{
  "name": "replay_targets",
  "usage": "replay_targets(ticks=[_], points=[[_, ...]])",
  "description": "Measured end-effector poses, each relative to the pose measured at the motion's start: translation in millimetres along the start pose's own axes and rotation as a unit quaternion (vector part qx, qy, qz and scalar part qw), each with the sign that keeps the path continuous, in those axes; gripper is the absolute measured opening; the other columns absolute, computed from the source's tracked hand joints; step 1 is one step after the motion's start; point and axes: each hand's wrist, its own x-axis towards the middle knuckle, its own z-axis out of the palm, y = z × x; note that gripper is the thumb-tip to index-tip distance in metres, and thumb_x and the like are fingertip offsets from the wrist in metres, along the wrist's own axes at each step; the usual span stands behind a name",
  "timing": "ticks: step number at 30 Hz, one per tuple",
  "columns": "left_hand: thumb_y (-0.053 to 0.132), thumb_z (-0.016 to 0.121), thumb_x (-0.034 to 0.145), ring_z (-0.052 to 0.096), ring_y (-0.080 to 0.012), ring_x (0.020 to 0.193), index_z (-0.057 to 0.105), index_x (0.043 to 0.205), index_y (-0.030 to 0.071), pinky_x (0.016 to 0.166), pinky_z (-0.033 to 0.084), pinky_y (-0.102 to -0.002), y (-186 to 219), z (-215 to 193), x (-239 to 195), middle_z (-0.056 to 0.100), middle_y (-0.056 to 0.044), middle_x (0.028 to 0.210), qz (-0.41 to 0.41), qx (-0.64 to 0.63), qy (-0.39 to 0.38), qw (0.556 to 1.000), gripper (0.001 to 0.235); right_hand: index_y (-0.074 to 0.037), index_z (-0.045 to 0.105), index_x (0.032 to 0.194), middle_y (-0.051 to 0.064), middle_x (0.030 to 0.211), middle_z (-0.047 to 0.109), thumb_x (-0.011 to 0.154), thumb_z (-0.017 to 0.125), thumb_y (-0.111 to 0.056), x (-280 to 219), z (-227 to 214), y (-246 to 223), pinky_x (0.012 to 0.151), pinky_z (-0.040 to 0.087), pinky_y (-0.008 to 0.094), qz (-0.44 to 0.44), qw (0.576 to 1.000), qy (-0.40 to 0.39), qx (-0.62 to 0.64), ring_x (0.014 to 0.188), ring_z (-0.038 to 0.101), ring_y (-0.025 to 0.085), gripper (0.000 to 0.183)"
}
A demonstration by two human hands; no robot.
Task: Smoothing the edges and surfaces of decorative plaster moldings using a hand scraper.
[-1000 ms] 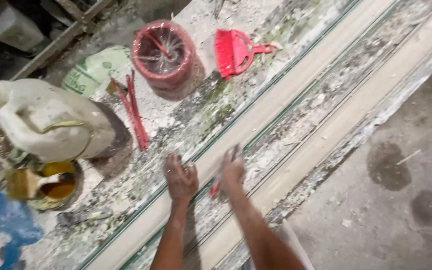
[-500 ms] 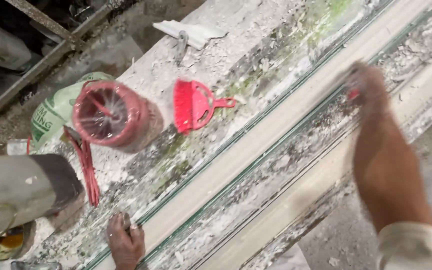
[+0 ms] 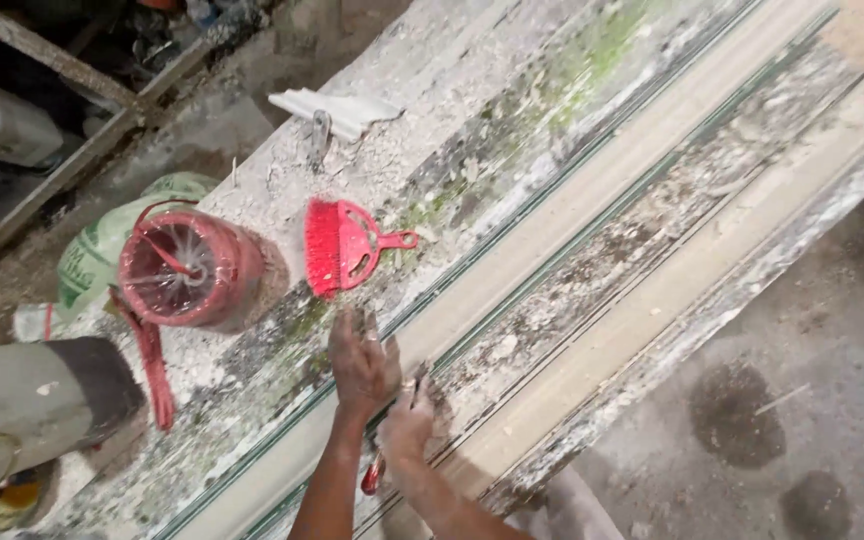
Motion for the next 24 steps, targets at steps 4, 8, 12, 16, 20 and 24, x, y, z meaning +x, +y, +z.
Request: replay_targets(ticks=[4,8,12,16,20,24], points=[[0.021,0.070,0.094,0.058,-0.0447,0.127,0.047,0.134,-0.003,0.112,0.043,-0.058,26,-2,2,0.057,-0.028,0.136,0.121,0.054,0.051,0.990,0.052,-0.007,0.058,0.133,0.021,0.106,0.072,0.101,0.047,-0.047,195,-47,17,0.091,0.050,0.046,-0.316,0.915,0.181,-0.173,0.100,0.069,0.037,0.053],[0.041,0.061,0.095,0.057,-0.0429,0.127,0.055,0.141,-0.006,0.114,0.042,-0.053,4,21,1,0.058,-0.027,0.137,0.080,0.044,0.072,0.993,0.066,-0.010,0.069,0.114,0.012,0.099,0.075,0.102,0.058,-0.051,285,-170,-192,0.083,0.057,0.054,-0.235,0.962,0.081,-0.113,0.098,0.073,0.031,0.044],[0.026,0.044,0.105,0.054,-0.0468,0.128,0.049,0.141,-0.009,0.114,0.041,-0.060,28,3,17,0.056,-0.029,0.138,0.101,0.045,0.034,0.993,0.051,-0.016,0.052,0.071,0.000,0.056,0.048,0.099,0.068,-0.046,305,-258,-392,0.037,0.036,0.030,-0.243,0.970,-0.014,-0.018,0.044,0.048,0.014,0.044],[0.033,0.052,0.100,0.055,-0.0453,0.131,0.053,0.141,-0.002,0.114,0.040,-0.060,32,4,17,0.057,-0.026,0.141,0.071,0.135,0.017,0.988,0.055,-0.005,0.067,0.093,0.017,0.075,0.060,0.087,0.051,-0.003,295,-328,-545,0.043,0.048,0.042,-0.346,0.859,0.108,-0.362,0.058,0.058,0.028,0.017],[0.023,0.052,0.096,0.057,-0.0491,0.123,0.051,0.138,-0.012,0.111,0.044,-0.060,55,-1,30,0.059,-0.032,0.134,0.063,0.145,0.006,0.987,0.055,-0.009,0.060,0.135,0.019,0.142,0.054,0.111,0.048,-0.049,218,-337,-646,0.112,0.043,0.049,-0.160,0.922,0.205,-0.285,0.127,0.053,0.032,0.048],[0.027,0.055,0.098,0.063,-0.0424,0.133,0.065,0.134,-0.001,0.118,0.043,-0.056,89,39,49,0.066,-0.022,0.141,-0.001,0.312,0.002,0.950,0.047,-0.020,0.068,0.105,0.002,0.098,0.074,0.100,0.048,-0.064,363,-319,-578,0.070,0.060,0.038,-0.216,0.969,0.112,-0.045,0.082,0.071,0.018,0.049]])
